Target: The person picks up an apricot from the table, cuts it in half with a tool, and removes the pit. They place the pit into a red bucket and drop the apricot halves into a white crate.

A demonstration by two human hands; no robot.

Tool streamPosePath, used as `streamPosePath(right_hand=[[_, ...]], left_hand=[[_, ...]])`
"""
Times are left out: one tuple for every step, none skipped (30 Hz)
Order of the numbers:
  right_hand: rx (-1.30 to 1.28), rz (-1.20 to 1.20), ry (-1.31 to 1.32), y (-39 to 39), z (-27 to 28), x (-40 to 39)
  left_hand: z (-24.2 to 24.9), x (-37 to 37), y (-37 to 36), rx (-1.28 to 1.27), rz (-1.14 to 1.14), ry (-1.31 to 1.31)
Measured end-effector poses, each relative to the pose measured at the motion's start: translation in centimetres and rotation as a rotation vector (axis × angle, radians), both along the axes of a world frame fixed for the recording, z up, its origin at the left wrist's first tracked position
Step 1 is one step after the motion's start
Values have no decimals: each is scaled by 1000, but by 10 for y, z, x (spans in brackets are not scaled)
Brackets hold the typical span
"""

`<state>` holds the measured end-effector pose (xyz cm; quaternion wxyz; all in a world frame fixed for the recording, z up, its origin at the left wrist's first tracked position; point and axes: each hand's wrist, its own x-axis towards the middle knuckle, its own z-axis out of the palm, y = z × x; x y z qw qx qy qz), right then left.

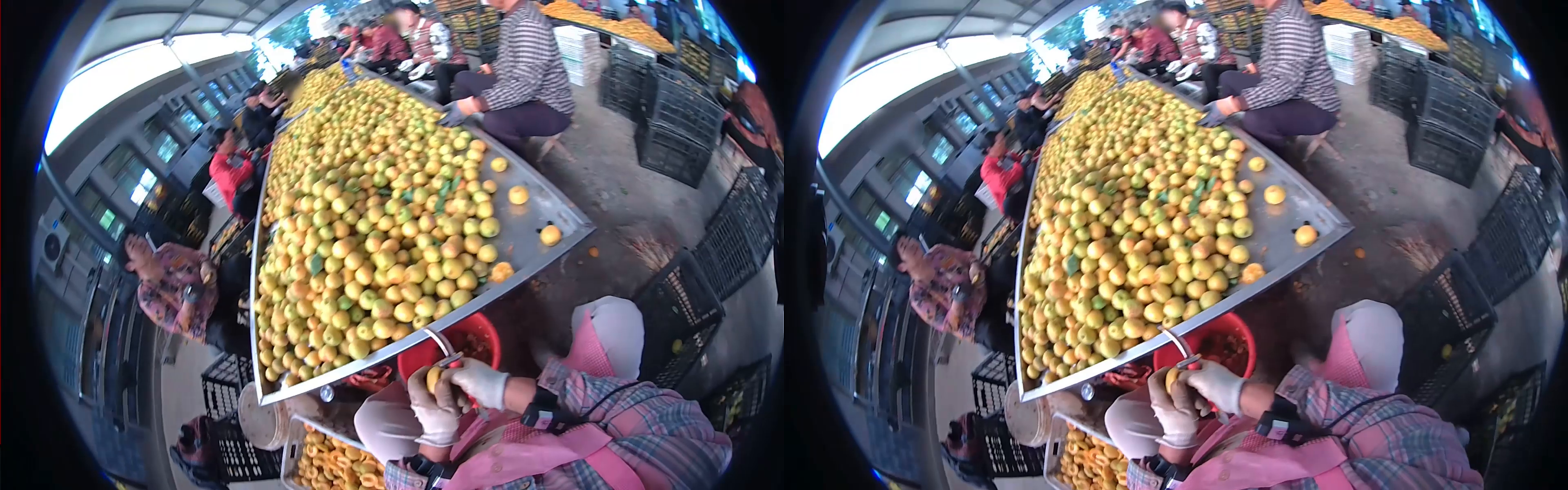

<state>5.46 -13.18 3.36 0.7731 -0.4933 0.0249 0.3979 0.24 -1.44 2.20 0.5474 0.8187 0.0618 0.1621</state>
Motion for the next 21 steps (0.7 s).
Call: streamPosePath(right_hand=[[0,-8,8,0,0,-1],[2,-8,16,0,-1,-2],[-50,6,45,3,-6,-2],[-40,-15,39,6,-15,-4],[-31,-22,29,5,-9,-4],[-21,-26,22,4,-4,-6],[-20,-26,28,3,3,-8],[-84,-28,-1,1,13,-8],[-148,-27,-28,0,18,-8],[-149,-18,-19,-1,17,-8],[-141,-16,-34,-1,15,-7],[-133,-14,-47,0,11,-7],[-125,-12,-47,0,4,-7],[-131,-2,-40,0,2,-7],[-127,-13,-54,-1,1,-8],[-122,-21,-66,-1,0,-9],[-139,-22,-78,-1,5,-8],[-146,-60,-112,-1,7,-10],[-148,-74,-99,-2,12,-11],[-152,-83,-85,-3,14,-10],[-156,-124,-166,-1,11,-10]], left_hand=[[5,2,-2,86,-7,-64],[-10,5,3,120,-1,-112],[-11,4,4,107,19,-81],[-11,4,4,95,43,-50],[-6,4,0,13,55,0],[-1,3,-3,14,50,4],[5,1,-6,21,65,5],[12,2,-9,28,83,5],[11,3,-9,29,88,12],[8,4,-9,19,105,15],[8,6,-11,7,124,17],[9,7,-13,-5,143,20],[13,5,-16,-29,160,29],[7,6,-16,-34,169,36],[-2,8,-12,-28,170,33],[-7,6,-10,-20,172,32],[2,6,-13,-95,167,70],[-3,7,-10,-12,163,19],[-8,7,-7,-15,154,9],[-11,8,-5,-18,149,0],[-13,8,-6,-66,165,26]])
